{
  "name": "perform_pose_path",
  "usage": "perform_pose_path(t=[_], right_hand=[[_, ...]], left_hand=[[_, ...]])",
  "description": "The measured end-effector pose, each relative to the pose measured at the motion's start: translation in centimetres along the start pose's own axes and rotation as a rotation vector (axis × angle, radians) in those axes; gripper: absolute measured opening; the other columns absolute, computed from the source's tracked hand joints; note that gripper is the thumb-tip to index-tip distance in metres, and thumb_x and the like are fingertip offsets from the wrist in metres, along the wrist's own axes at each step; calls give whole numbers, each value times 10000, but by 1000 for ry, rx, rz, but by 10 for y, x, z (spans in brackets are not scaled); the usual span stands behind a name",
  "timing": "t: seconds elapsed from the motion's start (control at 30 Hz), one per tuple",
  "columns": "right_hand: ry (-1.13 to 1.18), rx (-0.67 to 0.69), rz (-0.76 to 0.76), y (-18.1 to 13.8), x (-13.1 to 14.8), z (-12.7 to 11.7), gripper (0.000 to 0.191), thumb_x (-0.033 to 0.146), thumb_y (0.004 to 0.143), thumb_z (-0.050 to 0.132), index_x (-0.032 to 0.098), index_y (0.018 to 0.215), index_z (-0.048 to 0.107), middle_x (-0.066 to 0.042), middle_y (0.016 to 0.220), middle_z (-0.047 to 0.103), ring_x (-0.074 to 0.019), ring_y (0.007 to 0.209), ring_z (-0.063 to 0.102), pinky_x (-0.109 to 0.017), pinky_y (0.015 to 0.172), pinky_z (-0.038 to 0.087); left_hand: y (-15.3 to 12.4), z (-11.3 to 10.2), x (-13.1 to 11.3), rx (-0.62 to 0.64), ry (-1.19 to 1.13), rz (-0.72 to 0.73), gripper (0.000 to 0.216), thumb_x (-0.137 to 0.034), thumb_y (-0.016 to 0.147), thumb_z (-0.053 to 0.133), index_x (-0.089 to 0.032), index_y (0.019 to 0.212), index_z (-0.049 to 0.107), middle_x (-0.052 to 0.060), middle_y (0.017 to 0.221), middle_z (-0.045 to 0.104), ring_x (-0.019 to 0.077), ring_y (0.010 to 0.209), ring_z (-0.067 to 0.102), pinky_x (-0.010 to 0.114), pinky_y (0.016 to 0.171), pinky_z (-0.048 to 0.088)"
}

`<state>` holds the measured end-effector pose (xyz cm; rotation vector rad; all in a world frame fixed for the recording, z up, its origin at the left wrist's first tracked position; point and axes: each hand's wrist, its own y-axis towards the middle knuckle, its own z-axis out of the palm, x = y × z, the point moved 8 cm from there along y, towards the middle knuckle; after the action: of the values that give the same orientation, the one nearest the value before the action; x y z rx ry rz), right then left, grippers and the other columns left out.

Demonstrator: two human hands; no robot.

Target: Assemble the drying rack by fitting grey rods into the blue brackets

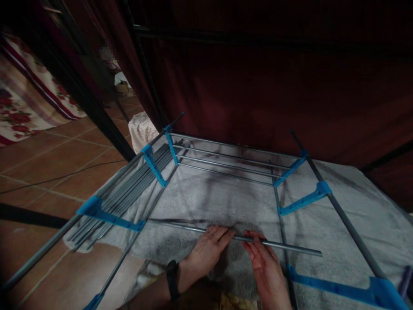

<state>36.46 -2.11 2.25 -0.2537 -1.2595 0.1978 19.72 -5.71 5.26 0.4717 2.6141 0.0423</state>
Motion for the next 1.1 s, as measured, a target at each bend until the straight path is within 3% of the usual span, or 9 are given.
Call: perform_pose_path(t=[0.13,0.33,0.5,0.73,0.93,1.1], right_hand=[[44,-58,-18,6,35,-3,181,391,778,780,250,886,743,-53,991,754,-210,974,706,-399,919,581],[65,-101,-174,13,93,-6,217,358,720,838,223,854,735,-37,916,735,-190,875,708,-354,811,600],[54,-53,-207,9,106,14,208,355,743,816,226,887,739,-26,928,724,-189,881,705,-372,817,595],[55,-5,-292,7,130,27,146,308,773,796,220,869,732,-10,864,732,-158,826,707,-314,782,573],[98,16,-351,3,155,30,111,233,738,814,213,786,716,15,842,733,-141,815,711,-286,796,579],[113,27,-315,3,154,32,120,246,732,816,212,729,701,10,863,732,-144,841,713,-279,812,590]], left_hand=[[-3,-16,11,-36,2,-50,588,-39,915,418,-272,1454,464,55,1250,638,215,1189,559,400,1120,406],[-33,-30,54,-158,-61,-256,465,-103,946,424,-267,1354,575,57,1181,669,205,1103,609,395,1046,475],[-73,-38,83,-279,-118,-365,383,-161,960,407,-236,1239,658,75,1094,695,216,1035,640,390,949,535],[-119,-39,103,-304,-113,-433,347,-208,955,433,-228,1173,701,88,1055,715,227,1000,664,384,913,561],[-144,-26,122,-353,-72,-461,324,-225,937,463,-234,1131,722,82,1005,730,227,942,679,378,869,568],[-157,-41,133,-410,-99,-576,318,-226,912,464,-232,1086,730,79,1028,730,241,965,679,430,908,549]])
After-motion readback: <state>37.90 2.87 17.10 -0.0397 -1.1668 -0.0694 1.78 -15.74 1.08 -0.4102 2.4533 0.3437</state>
